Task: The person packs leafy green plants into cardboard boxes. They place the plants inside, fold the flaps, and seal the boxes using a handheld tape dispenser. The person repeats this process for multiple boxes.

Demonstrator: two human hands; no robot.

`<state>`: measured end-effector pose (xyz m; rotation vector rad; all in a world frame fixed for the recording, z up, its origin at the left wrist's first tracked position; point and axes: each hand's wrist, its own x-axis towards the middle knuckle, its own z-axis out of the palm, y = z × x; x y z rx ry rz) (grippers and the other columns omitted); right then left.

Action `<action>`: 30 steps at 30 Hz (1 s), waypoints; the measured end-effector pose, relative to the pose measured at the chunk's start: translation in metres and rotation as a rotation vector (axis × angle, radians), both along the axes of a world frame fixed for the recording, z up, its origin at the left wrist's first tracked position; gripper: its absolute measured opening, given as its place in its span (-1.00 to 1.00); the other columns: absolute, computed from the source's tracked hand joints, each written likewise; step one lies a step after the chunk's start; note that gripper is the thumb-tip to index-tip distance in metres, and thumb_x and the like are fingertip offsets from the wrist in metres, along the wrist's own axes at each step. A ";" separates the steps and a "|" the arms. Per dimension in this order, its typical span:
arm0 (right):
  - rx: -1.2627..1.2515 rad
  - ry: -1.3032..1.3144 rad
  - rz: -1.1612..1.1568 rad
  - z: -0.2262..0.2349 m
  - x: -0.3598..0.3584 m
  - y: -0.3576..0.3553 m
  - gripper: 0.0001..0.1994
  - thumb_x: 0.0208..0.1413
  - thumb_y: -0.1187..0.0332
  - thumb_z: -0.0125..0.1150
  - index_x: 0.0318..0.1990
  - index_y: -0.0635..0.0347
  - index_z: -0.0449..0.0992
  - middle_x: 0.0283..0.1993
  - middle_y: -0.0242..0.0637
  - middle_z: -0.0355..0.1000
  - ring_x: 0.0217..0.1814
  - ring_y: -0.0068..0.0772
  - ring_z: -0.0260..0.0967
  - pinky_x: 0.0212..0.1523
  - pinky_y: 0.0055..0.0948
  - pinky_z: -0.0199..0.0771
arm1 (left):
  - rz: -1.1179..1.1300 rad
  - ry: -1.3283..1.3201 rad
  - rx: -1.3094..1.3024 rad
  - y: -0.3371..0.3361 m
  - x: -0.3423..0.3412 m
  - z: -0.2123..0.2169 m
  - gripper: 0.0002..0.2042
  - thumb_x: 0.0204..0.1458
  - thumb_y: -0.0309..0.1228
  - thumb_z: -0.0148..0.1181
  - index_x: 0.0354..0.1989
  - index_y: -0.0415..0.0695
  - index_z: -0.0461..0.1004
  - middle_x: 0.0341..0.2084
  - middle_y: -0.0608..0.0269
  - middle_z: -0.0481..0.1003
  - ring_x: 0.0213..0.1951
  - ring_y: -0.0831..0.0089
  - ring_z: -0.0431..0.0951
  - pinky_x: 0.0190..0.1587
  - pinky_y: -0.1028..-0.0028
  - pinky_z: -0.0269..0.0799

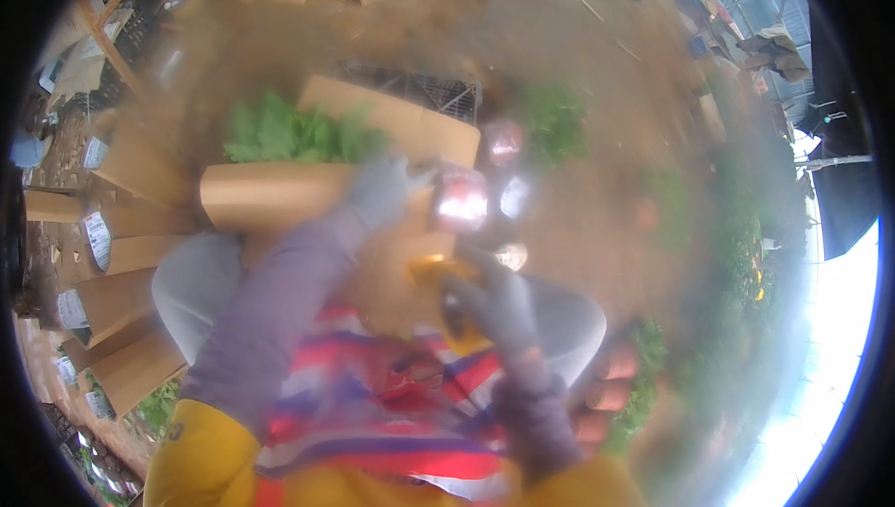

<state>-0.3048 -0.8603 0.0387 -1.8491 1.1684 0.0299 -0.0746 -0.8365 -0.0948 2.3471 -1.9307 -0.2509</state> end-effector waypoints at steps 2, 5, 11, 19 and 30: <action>-0.256 -0.289 0.208 0.042 -0.003 -0.022 -0.53 0.14 0.40 0.27 0.20 0.38 0.45 -0.06 -0.22 0.56 -0.06 -0.49 0.50 -0.04 -0.50 0.52 | 0.016 0.000 -0.012 -0.003 -0.002 0.001 -0.40 0.06 -0.31 0.16 0.36 0.28 0.30 -0.06 0.14 0.41 0.01 0.17 0.46 -0.01 0.18 0.36; -0.549 -0.487 0.230 0.062 0.020 -0.073 -0.54 0.11 0.45 0.27 0.19 0.41 0.45 -0.03 -0.25 0.55 -0.06 -0.50 0.49 -0.07 -0.52 0.54 | 0.026 0.039 0.040 -0.007 -0.003 0.005 -0.39 0.05 -0.28 0.20 0.36 0.14 0.31 -0.05 0.15 0.42 0.02 0.18 0.46 -0.02 0.18 0.37; -0.471 -0.512 0.211 -0.065 0.143 -0.213 -0.59 -0.05 0.45 0.39 0.04 0.04 0.63 -0.11 -0.34 0.52 -0.06 -0.38 0.50 -0.13 -0.39 0.56 | 0.057 0.120 0.225 -0.017 -0.004 0.020 -0.34 -0.04 -0.27 0.30 0.32 -0.07 0.31 -0.03 0.24 0.45 0.04 0.26 0.47 -0.01 0.16 0.37; -0.877 -0.048 0.771 -0.210 0.192 -0.313 -0.71 -0.04 0.35 0.36 -0.11 -0.17 0.70 0.07 -0.24 0.52 0.14 -0.12 0.43 0.17 -0.18 0.42 | 0.084 0.077 0.057 -0.009 -0.012 0.022 -0.50 -0.14 -0.40 0.24 0.08 -0.06 0.38 -0.16 0.21 0.48 -0.10 0.23 0.53 -0.10 0.18 0.36; -0.629 0.336 0.772 -0.101 0.108 -0.113 0.03 -0.31 -0.12 0.48 0.34 0.23 0.24 0.36 0.02 0.23 0.39 0.06 0.20 0.32 -0.04 0.22 | 0.096 0.224 -0.056 -0.010 -0.006 0.014 -0.75 -0.19 -0.53 0.20 -0.24 -0.18 0.50 -0.26 0.03 0.51 -0.20 0.00 0.56 -0.17 0.14 0.45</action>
